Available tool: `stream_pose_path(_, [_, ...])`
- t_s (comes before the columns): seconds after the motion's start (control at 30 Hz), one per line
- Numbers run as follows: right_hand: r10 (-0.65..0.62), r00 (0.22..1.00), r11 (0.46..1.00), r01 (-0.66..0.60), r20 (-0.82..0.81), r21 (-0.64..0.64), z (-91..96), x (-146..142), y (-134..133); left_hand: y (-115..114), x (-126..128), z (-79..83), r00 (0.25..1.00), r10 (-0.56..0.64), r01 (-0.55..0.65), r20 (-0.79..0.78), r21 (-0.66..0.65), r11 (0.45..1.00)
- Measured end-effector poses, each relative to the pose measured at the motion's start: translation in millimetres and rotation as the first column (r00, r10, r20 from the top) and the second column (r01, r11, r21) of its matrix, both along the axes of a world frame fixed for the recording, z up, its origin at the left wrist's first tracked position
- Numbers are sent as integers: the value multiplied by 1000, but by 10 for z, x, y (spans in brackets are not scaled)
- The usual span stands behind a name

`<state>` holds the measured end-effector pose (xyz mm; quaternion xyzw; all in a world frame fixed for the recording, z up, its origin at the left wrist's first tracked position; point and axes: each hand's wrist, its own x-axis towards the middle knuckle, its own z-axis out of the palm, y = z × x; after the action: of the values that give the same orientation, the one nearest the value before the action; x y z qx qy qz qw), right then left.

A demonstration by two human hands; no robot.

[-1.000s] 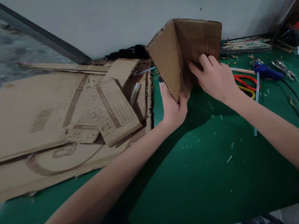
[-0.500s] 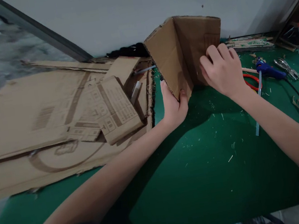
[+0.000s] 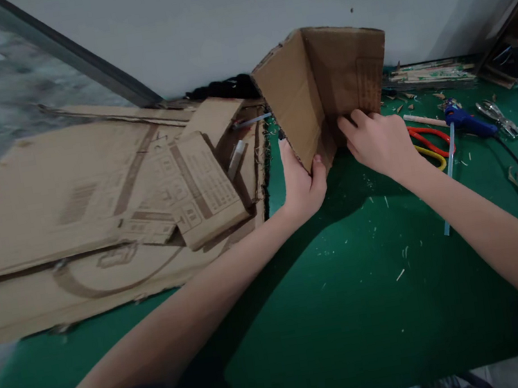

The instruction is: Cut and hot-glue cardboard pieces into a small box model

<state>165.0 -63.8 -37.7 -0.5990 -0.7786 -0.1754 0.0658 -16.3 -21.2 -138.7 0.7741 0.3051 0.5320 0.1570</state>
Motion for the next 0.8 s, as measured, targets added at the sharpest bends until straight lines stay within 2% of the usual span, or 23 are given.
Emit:
stream_pose_path(0.07, [-21, 1000, 999, 22, -6, 39, 25, 33, 16, -6, 0, 5, 1000, -9, 10, 6, -23, 1000])
stream_pose_path(0.27, [-67, 997, 990, 62, 32, 126, 85, 134, 44, -5, -6, 26, 1000, 3, -3, 15, 31, 1000])
stream_pose_path(0.53, [-66, 997, 991, 62, 28, 120, 94, 186, 34, 8, 3, 56, 1000, 28, -29, 10, 127, 991])
stream_pose_path(0.8, [-65, 998, 994, 64, 9, 88, 92, 171, 25, -3, -14, 67, 999, -32, 32, -8, 40, 999])
